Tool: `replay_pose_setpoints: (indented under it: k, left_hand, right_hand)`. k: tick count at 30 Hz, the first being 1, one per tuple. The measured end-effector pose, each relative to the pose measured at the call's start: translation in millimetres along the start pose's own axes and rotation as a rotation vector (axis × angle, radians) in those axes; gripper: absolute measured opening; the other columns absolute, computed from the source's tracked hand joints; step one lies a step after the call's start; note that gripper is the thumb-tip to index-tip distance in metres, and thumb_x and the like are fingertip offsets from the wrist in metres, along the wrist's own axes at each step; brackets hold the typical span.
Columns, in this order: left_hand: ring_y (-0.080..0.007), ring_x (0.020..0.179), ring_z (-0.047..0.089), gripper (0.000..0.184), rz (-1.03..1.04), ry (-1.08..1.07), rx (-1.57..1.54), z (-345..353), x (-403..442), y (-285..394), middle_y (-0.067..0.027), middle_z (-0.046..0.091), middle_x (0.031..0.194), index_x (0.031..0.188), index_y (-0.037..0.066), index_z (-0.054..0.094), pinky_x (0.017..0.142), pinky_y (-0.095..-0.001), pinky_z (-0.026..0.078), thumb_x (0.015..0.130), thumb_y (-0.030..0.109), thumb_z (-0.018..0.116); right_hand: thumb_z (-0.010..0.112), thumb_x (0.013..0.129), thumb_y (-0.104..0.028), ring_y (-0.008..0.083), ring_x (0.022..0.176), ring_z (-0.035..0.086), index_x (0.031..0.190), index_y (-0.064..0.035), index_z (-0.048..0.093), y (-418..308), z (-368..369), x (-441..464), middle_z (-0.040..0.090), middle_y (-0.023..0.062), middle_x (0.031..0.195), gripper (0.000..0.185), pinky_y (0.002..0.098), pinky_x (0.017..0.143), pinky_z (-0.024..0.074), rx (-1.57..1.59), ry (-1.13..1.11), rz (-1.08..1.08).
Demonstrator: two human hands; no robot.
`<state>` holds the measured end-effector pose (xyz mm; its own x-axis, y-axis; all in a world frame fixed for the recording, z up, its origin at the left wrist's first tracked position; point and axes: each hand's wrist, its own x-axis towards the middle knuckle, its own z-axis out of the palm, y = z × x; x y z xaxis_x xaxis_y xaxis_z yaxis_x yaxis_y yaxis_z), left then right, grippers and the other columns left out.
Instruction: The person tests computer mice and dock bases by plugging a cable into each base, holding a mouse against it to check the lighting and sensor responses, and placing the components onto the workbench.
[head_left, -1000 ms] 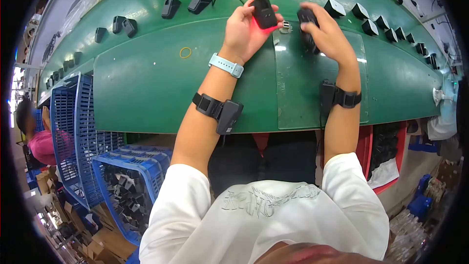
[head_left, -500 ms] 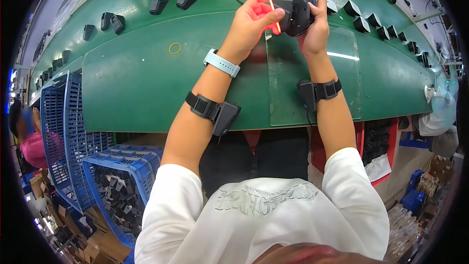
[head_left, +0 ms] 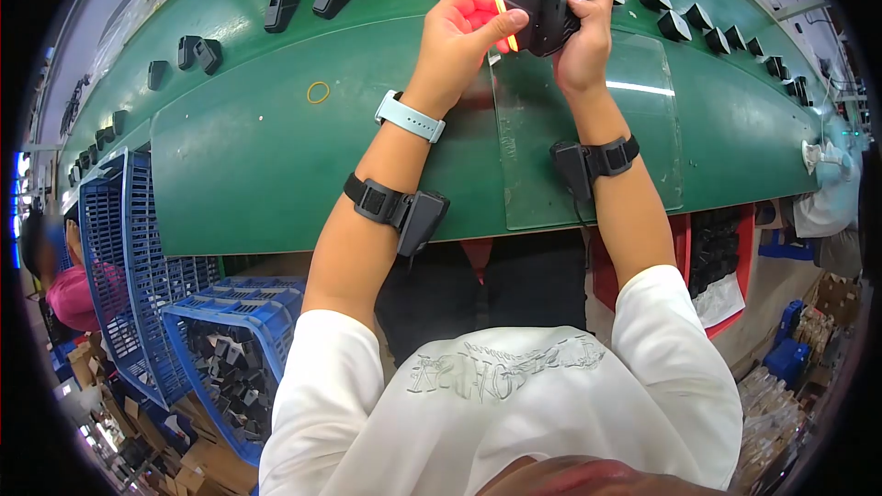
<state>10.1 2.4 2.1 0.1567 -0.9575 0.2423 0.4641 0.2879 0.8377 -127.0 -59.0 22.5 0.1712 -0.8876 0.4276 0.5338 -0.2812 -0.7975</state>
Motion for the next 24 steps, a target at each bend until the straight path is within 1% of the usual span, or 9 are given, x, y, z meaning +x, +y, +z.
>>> replay_pose_setpoints:
  k: [6, 8, 9, 11, 14, 20, 22, 23, 24]
  left_hand:
    - [-0.0154, 0.086, 0.068, 0.051, 0.040, -0.019, 0.164, 3, -1, 1, -0.0124, 0.070, 0.103, 0.128, -0.003, 0.055, 0.072, -0.0272, 0.055, 0.086, 0.010, 0.081]
    - [-0.0149, 0.087, 0.068, 0.054, -0.070, -0.051, 0.114, -2, 0, -1, -0.0124, 0.070, 0.105, 0.133, -0.002, 0.053, 0.080, -0.0287, 0.055, 0.087, 0.009, 0.079]
    - [-0.0149, 0.087, 0.068, 0.054, -0.068, -0.052, 0.113, -5, -1, -2, -0.0124, 0.070, 0.105, 0.133, -0.002, 0.053, 0.080, -0.0287, 0.055, 0.087, 0.009, 0.079]
    - [-0.0143, 0.094, 0.067, 0.055, -0.177, -0.138, 0.022, -10, -2, -4, -0.0114, 0.069, 0.112, 0.139, -0.002, 0.050, 0.088, -0.0285, 0.053, 0.090, 0.006, 0.075]
    - [-0.0143, 0.101, 0.065, 0.057, -0.223, -0.202, -0.114, -12, -1, -8, -0.0097, 0.067, 0.118, 0.142, -0.002, 0.047, 0.092, -0.0280, 0.051, 0.091, 0.004, 0.071]
    - [-0.0163, 0.109, 0.063, 0.057, -0.253, -0.249, -0.132, -11, -1, -2, -0.0109, 0.064, 0.125, 0.140, -0.006, 0.046, 0.094, -0.0312, 0.053, 0.087, -0.004, 0.069]
    - [-0.0177, 0.108, 0.064, 0.055, -0.228, -0.239, -0.122, -9, 0, 0, -0.0105, 0.062, 0.126, 0.140, -0.005, 0.047, 0.094, -0.0345, 0.054, 0.089, -0.003, 0.068]
    - [-0.0177, 0.108, 0.064, 0.055, -0.231, -0.241, -0.125, -7, -2, 1, -0.0105, 0.062, 0.126, 0.140, -0.005, 0.047, 0.094, -0.0345, 0.054, 0.089, -0.003, 0.068]
    - [-0.0186, 0.107, 0.064, 0.049, -0.236, -0.163, -0.129, -1, -6, 5, -0.0102, 0.062, 0.125, 0.140, -0.004, 0.047, 0.094, -0.0358, 0.054, 0.094, 0.002, 0.065]
  right_hand:
    - [0.049, 0.083, -0.013, 0.0230, 0.125, 0.049, 0.144, 0.0003, 0.032, 13, -6, 5, 0.051, 0.0142, 0.135, 0.065, 0.0336, 0.111, 0.0355, -0.146, -0.051, -0.152]
    - [0.055, 0.081, -0.013, 0.0251, 0.127, 0.048, 0.147, -0.0016, 0.027, 38, -12, 20, 0.048, 0.0154, 0.138, 0.072, 0.0359, 0.113, 0.0342, 0.451, -0.422, -0.536]
    - [0.055, 0.081, -0.013, 0.0251, 0.127, 0.048, 0.147, -0.0016, 0.027, 28, -9, 13, 0.048, 0.0154, 0.138, 0.072, 0.0359, 0.113, 0.0342, 0.450, -0.424, -0.537]
    - [0.060, 0.080, -0.012, 0.0285, 0.131, 0.046, 0.149, -0.0046, 0.024, -5, 2, -9, 0.045, 0.0162, 0.142, 0.078, 0.0406, 0.117, 0.0307, -0.405, -0.133, -0.344]
    - [0.064, 0.077, 0.001, 0.0319, 0.122, 0.057, 0.146, -0.0051, 0.021, -12, 3, -6, 0.047, 0.0237, 0.139, 0.081, 0.0428, 0.106, 0.0472, -0.461, -0.244, -0.563]
    - [0.071, 0.072, 0.001, 0.0311, 0.117, 0.058, 0.145, -0.0054, 0.023, -10, 14, 0, 0.050, 0.0232, 0.135, 0.088, 0.0431, 0.106, 0.0460, -0.446, -0.285, -0.668]
    - [0.060, 0.085, -0.014, 0.0301, 0.134, 0.045, 0.149, -0.0067, 0.025, 4, 28, 19, 0.039, 0.0152, 0.149, 0.074, 0.0452, 0.119, 0.0266, 0.124, -0.445, -0.942]
    - [0.060, 0.085, -0.014, 0.0301, 0.134, 0.045, 0.149, -0.0067, 0.025, -2, 21, 13, 0.039, 0.0152, 0.149, 0.074, 0.0452, 0.119, 0.0266, 0.120, -0.443, -0.940]
    - [0.065, 0.080, -0.008, 0.0287, 0.123, 0.053, 0.144, -0.0051, 0.032, -10, 7, 3, 0.048, 0.0174, 0.138, 0.072, 0.0427, 0.110, 0.0376, -0.180, -0.338, -0.662]
